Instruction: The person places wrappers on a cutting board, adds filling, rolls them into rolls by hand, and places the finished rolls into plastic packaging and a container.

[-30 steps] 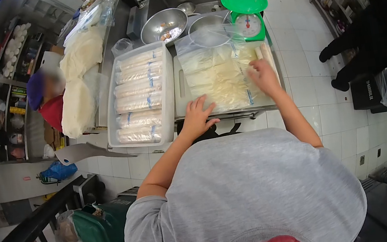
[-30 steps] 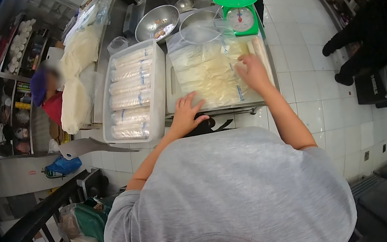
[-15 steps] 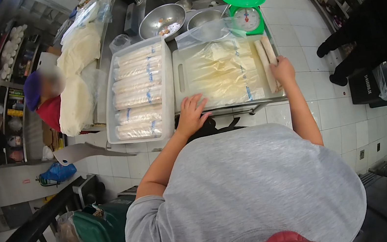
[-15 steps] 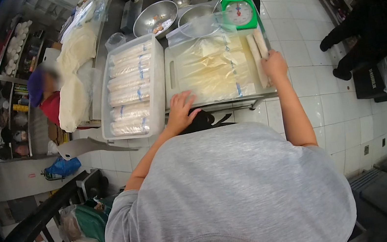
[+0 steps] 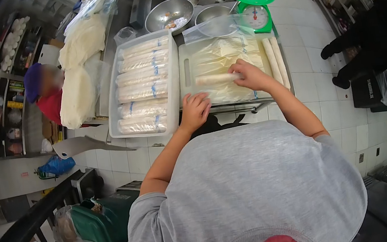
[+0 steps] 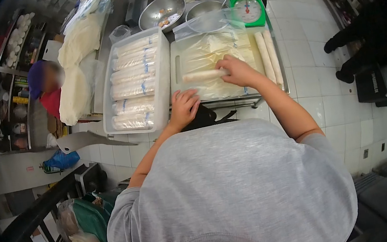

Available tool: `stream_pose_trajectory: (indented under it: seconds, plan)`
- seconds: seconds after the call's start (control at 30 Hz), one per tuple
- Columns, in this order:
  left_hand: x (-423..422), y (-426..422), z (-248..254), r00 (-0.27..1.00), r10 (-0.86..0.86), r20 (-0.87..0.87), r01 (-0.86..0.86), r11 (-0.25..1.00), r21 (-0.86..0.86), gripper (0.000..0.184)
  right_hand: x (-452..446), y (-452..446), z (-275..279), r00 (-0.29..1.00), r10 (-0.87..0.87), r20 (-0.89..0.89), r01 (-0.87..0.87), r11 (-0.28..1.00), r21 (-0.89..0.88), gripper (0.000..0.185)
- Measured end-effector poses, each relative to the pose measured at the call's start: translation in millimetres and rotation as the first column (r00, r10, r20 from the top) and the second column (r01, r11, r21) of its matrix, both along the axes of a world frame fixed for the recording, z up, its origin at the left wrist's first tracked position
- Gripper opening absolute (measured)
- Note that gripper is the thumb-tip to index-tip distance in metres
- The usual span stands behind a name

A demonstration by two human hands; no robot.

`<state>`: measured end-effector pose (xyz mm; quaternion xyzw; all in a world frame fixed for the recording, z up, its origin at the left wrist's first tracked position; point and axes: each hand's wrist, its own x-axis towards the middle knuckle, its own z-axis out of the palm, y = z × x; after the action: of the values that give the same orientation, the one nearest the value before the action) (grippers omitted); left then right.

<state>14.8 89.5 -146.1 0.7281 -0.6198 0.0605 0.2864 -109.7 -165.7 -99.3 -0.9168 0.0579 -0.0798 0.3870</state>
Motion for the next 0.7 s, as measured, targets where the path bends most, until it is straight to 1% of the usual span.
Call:
stream_pose_trajectory:
  seconds: [0.07, 0.17, 0.27, 0.37, 0.4, 0.5, 0.53, 0.63, 0.67, 0.7]
  plan:
    - [1.3, 0.0, -3.8, 1.000, 0.003, 0.008, -0.003, 1.000, 0.009, 0.014, 5.9, 6.7, -14.6, 0.992, 0.026, -0.124, -0.042, 0.991, -0.123, 0.033]
    - [-0.3, -1.6, -2.5, 1.000, 0.025, 0.014, -0.025, 1.000, -0.014, 0.012, 3.3, 4.1, -34.9, 0.994, -0.001, -0.111, -0.027, 0.967, -0.254, 0.035]
    - [-1.3, -5.7, -3.1, 0.996, 0.089, -0.019, -0.090, 0.996, -0.023, 0.012, -7.9, 3.6, -16.3, 0.996, -0.026, -0.085, 0.006, 0.974, -0.227, 0.034]
    - [-2.7, -21.9, 3.9, 0.984, 0.169, -0.055, -0.176, 0.969, -0.173, 0.010, -15.8, -15.0, -27.3, 0.998, -0.014, -0.064, 0.005, 0.991, -0.132, 0.032]
    - [-1.6, -26.0, 5.1, 0.977, 0.199, -0.074, -0.208, 0.967, -0.148, 0.010, -19.4, -20.9, -22.6, 0.993, -0.055, -0.109, 0.054, 0.998, -0.011, 0.030]
    - [6.1, -43.8, 6.9, 0.946, 0.307, -0.109, -0.317, 0.944, -0.092, 0.012, -36.0, -33.3, -2.1, 0.946, -0.300, -0.122, 0.308, 0.950, 0.050, 0.026]
    - [8.5, -50.9, 6.4, 0.928, 0.355, -0.110, -0.364, 0.928, -0.078, 0.013, -41.0, -27.9, 11.9, 0.919, -0.352, 0.179, 0.368, 0.928, -0.060, 0.024]
    - [18.0, -72.0, 5.8, 0.871, 0.470, -0.144, -0.477, 0.879, -0.012, 0.015, -40.8, 0.7, 24.5, 0.844, -0.291, 0.451, 0.354, 0.933, -0.060, 0.023]
    - [21.1, -78.0, 5.6, 0.850, 0.503, -0.159, -0.507, 0.862, 0.017, 0.015, -36.7, 10.9, 18.9, 0.896, -0.182, 0.405, 0.247, 0.962, -0.115, 0.024]
    - [23.9, -83.7, 4.4, 0.832, 0.542, -0.123, -0.550, 0.834, -0.050, 0.016, -30.9, 16.8, 9.1, 0.910, -0.126, 0.396, 0.226, 0.949, -0.218, 0.025]
